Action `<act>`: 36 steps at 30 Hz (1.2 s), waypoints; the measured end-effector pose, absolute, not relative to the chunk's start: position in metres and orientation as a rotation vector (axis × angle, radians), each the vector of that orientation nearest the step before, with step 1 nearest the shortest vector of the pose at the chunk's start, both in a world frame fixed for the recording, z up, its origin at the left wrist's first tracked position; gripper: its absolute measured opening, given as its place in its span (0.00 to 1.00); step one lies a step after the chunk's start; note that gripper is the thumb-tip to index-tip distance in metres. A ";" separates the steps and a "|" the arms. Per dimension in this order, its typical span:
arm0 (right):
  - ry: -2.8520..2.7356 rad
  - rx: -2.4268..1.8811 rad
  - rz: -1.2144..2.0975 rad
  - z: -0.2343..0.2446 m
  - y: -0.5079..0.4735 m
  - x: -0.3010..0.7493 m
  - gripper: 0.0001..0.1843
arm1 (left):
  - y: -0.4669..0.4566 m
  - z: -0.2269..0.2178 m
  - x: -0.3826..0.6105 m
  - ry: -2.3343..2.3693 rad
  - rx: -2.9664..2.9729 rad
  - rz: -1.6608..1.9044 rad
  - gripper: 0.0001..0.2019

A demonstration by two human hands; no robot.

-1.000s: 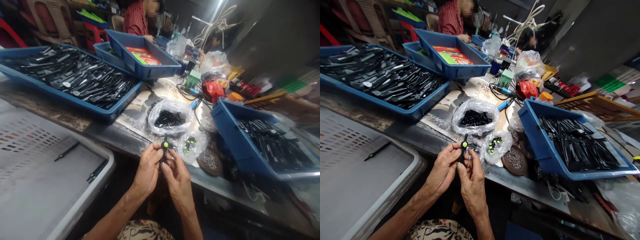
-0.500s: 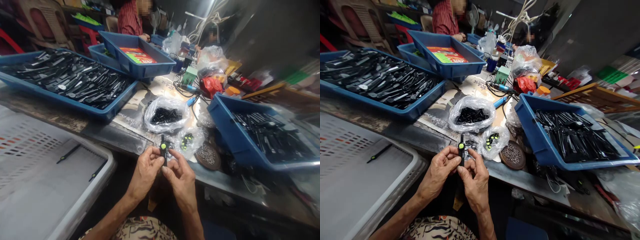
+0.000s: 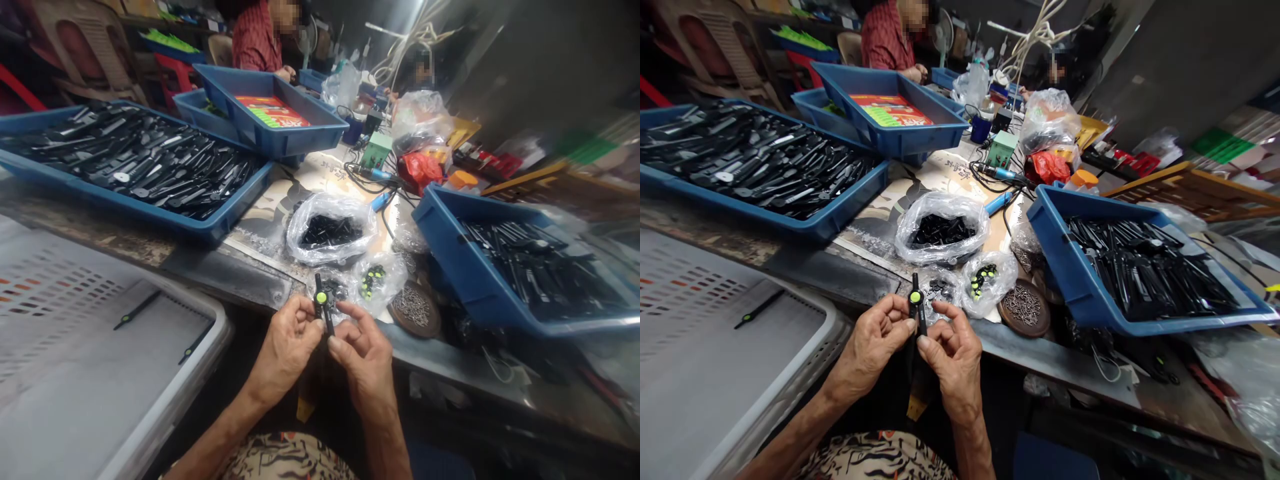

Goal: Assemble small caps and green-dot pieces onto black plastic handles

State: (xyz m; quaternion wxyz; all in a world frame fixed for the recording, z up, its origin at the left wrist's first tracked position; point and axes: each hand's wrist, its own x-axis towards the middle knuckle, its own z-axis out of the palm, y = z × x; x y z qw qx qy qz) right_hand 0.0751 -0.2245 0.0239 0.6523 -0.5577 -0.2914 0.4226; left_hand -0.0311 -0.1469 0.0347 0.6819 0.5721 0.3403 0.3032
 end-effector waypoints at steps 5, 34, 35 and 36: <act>-0.711 -1.208 1.053 0.026 -0.229 0.084 0.20 | -0.137 0.039 -0.047 0.698 1.379 0.571 0.02; -0.534 -1.053 1.282 0.011 -0.215 0.055 0.17 | -0.120 -0.003 -0.054 0.353 0.705 0.465 0.17; -0.538 -1.056 1.281 0.011 -0.215 0.054 0.17 | -0.120 -0.003 -0.055 0.351 0.708 0.475 0.17; -0.546 -1.060 1.280 0.012 -0.214 0.053 0.17 | -0.120 -0.004 -0.055 0.351 0.710 0.484 0.17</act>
